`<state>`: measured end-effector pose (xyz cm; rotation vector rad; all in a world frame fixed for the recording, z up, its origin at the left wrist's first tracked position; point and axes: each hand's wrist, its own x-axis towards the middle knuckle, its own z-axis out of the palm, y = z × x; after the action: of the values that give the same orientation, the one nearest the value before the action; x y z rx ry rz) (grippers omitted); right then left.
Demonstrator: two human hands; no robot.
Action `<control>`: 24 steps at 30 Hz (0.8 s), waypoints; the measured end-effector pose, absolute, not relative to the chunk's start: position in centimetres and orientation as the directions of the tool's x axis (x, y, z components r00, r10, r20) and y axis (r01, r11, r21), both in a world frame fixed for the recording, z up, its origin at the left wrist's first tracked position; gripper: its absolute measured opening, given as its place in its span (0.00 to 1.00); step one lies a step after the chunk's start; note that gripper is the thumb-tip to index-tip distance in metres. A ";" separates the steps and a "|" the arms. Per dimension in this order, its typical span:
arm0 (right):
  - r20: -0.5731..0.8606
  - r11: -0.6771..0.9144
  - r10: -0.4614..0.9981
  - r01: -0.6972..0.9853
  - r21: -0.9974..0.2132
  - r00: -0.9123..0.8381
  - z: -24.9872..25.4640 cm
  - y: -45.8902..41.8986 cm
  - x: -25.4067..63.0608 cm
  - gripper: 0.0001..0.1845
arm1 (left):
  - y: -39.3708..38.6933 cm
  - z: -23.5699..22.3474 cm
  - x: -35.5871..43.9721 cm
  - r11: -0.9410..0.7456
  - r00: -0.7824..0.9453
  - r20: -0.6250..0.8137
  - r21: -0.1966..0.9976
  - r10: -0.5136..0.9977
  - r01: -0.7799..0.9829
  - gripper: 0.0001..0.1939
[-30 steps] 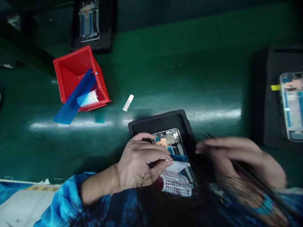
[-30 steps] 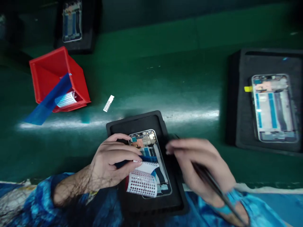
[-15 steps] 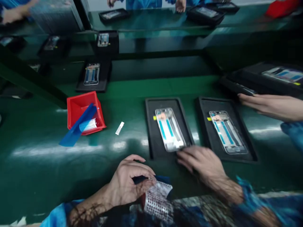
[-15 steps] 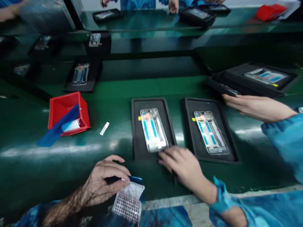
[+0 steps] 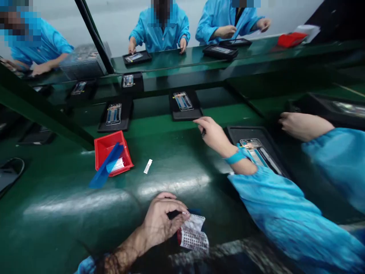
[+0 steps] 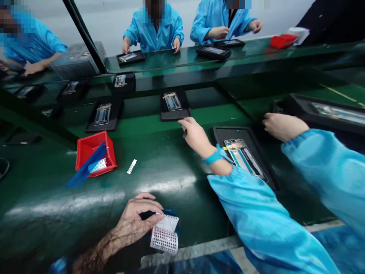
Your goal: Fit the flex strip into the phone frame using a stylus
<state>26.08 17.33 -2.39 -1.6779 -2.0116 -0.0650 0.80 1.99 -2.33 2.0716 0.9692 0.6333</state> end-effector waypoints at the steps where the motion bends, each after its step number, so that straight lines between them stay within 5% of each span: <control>1: 0.397 0.221 0.912 0.937 -0.270 -0.101 -2.1 16.1 27.7 0.14 | 1.9 -2.2 0.9 -0.421 0.584 0.118 0.806 0.803 0.417 0.06; 10: 0.336 -0.095 0.927 0.971 -0.218 0.166 -3.0 8.4 41.3 0.11 | 1.4 -1.4 1.3 -0.347 0.547 0.105 0.866 0.830 0.360 0.06; 18: 0.143 -0.019 0.988 0.951 -0.309 0.066 -5.0 1.6 28.4 0.17 | 1.5 -0.5 1.4 -0.321 0.584 0.082 0.892 0.807 0.319 0.07; 24: -0.070 0.021 0.995 0.859 -0.512 -0.066 -3.1 -0.8 21.1 0.25 | 1.1 -0.9 1.6 -0.302 0.623 0.028 0.891 0.781 0.339 0.05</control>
<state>21.06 -0.75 -3.06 -1.9027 -1.9947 0.6227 1.57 1.07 -0.91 1.8925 0.8916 0.5830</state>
